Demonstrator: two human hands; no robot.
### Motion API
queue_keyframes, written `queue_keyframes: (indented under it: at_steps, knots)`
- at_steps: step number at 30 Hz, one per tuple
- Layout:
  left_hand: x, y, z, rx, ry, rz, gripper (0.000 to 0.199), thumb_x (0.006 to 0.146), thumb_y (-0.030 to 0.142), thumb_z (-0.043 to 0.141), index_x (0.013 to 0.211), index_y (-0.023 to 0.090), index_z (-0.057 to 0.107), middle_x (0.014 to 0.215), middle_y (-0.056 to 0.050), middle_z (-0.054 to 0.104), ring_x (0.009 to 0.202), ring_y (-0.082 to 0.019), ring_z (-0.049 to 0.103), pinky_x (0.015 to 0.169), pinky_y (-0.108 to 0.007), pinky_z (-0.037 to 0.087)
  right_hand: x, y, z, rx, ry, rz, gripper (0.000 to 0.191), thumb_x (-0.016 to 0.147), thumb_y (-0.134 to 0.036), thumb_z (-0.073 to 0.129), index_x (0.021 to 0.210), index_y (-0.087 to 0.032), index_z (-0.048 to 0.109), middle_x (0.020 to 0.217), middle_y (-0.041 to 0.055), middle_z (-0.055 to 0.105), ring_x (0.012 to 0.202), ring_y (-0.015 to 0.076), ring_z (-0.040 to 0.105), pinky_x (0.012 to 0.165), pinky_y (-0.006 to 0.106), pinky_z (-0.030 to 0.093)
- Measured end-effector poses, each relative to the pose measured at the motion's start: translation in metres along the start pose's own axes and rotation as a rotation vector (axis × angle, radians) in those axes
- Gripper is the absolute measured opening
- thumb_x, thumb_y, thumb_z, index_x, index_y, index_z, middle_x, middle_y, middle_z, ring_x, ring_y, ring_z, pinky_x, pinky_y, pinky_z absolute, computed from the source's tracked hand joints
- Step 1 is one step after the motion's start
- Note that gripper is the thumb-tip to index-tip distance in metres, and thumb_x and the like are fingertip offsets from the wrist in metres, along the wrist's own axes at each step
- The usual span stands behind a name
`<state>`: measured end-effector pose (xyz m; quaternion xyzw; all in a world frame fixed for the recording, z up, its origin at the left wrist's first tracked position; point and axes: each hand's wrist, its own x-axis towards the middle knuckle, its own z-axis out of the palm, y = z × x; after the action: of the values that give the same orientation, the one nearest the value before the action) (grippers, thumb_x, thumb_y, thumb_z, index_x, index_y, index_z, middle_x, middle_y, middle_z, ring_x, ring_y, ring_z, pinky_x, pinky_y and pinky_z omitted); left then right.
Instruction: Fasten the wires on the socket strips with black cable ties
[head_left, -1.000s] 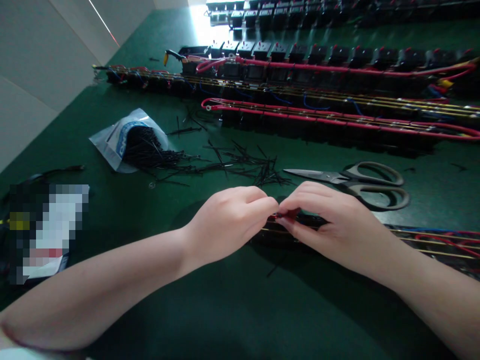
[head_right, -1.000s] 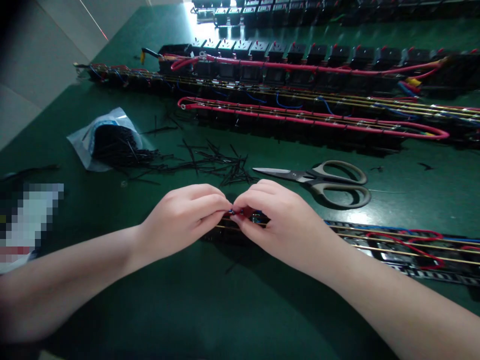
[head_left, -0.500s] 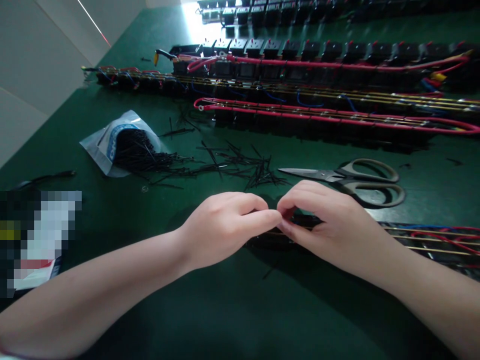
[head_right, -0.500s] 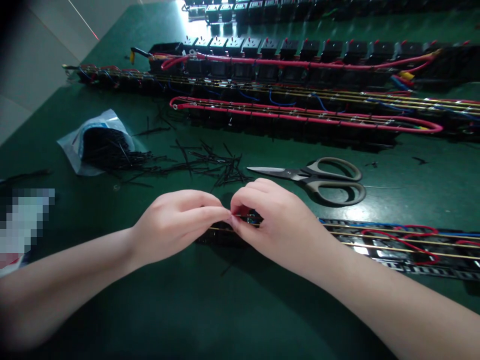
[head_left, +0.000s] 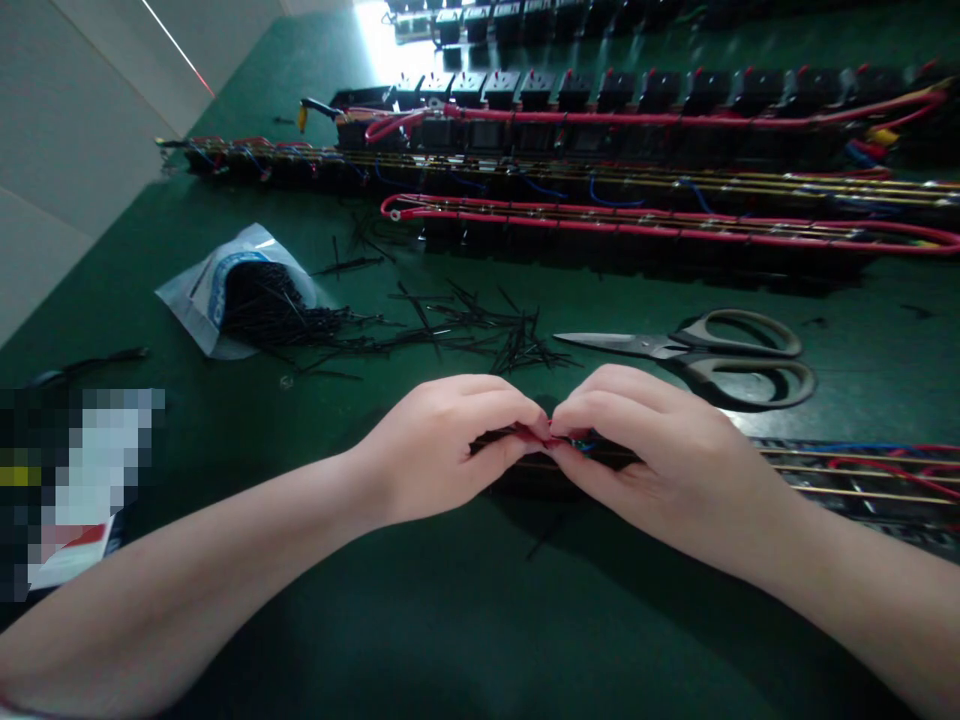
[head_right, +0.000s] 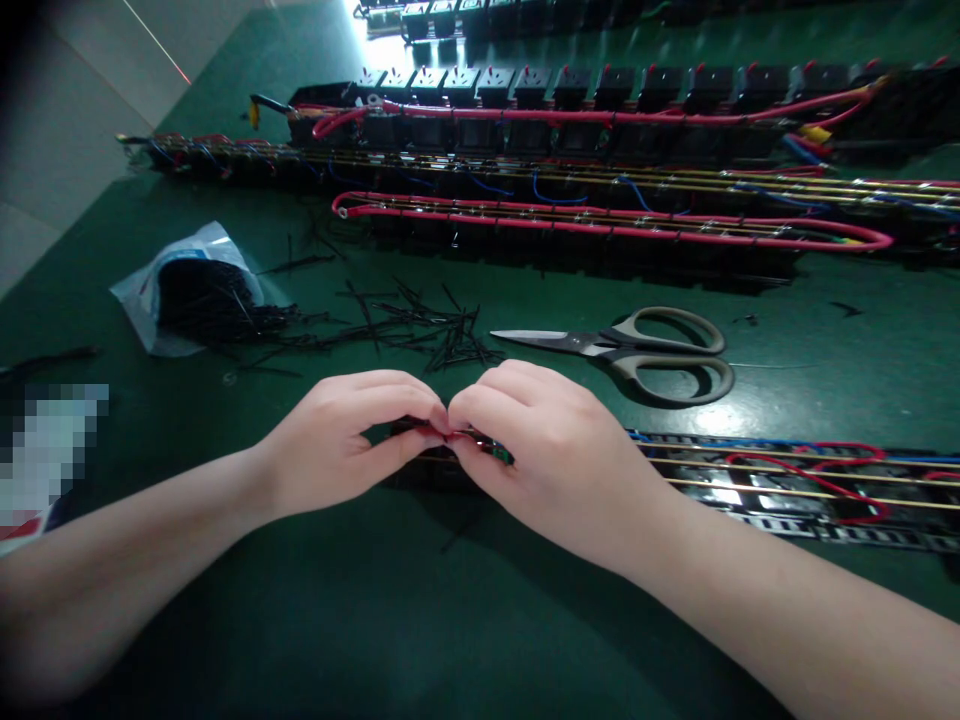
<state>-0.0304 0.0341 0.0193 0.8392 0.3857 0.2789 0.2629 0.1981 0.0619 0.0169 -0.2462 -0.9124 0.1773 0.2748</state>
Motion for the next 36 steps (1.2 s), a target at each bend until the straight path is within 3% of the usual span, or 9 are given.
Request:
queue_keyframes:
  at_steps: [6, 16, 28, 36]
  knots:
    - [0.0026, -0.0008, -0.0010, -0.019, -0.016, -0.044, 0.020, 0.093, 0.002, 0.064, 0.101, 0.014, 0.078, 0.100, -0.003, 0.080, 0.089, -0.013, 0.073, 0.081, -0.019, 0.057, -0.0007, -0.0025, 0.0012, -0.134, 0.023, -0.139, 0.018, 0.102, -0.012, 0.057, 0.090, -0.018, 0.067, 0.084, 0.0052, 0.071, 0.076, 0.0175, 0.061, 0.069, 0.032, 0.049]
    - [0.0031, -0.0018, -0.0013, -0.037, -0.053, -0.076, 0.021, 0.094, 0.002, 0.062, 0.101, 0.014, 0.078, 0.100, -0.003, 0.078, 0.088, -0.012, 0.071, 0.078, -0.018, 0.055, -0.0003, -0.0050, 0.0018, -0.216, 0.018, -0.179, 0.026, 0.105, -0.014, 0.052, 0.088, -0.017, 0.071, 0.082, 0.0059, 0.071, 0.077, 0.0190, 0.061, 0.072, 0.034, 0.050]
    - [0.0027, -0.0005, 0.0006, 0.007, -0.085, -0.177, 0.026, 0.092, 0.001, 0.060, 0.101, 0.018, 0.077, 0.098, 0.001, 0.077, 0.088, -0.012, 0.069, 0.077, -0.019, 0.052, 0.0003, 0.0016, -0.0014, -0.027, -0.029, -0.068, 0.016, 0.101, -0.010, 0.055, 0.094, -0.019, 0.066, 0.090, 0.0049, 0.069, 0.083, 0.0174, 0.059, 0.075, 0.033, 0.048]
    - [0.0005, -0.0005, 0.0004, -0.008, -0.094, -0.150, 0.022, 0.093, 0.004, 0.058, 0.102, 0.017, 0.074, 0.096, -0.001, 0.076, 0.086, -0.012, 0.069, 0.076, -0.020, 0.053, 0.0002, 0.0012, -0.0022, 0.011, -0.041, -0.033, 0.016, 0.101, -0.009, 0.054, 0.093, -0.018, 0.065, 0.089, 0.0049, 0.067, 0.082, 0.0174, 0.059, 0.073, 0.032, 0.048]
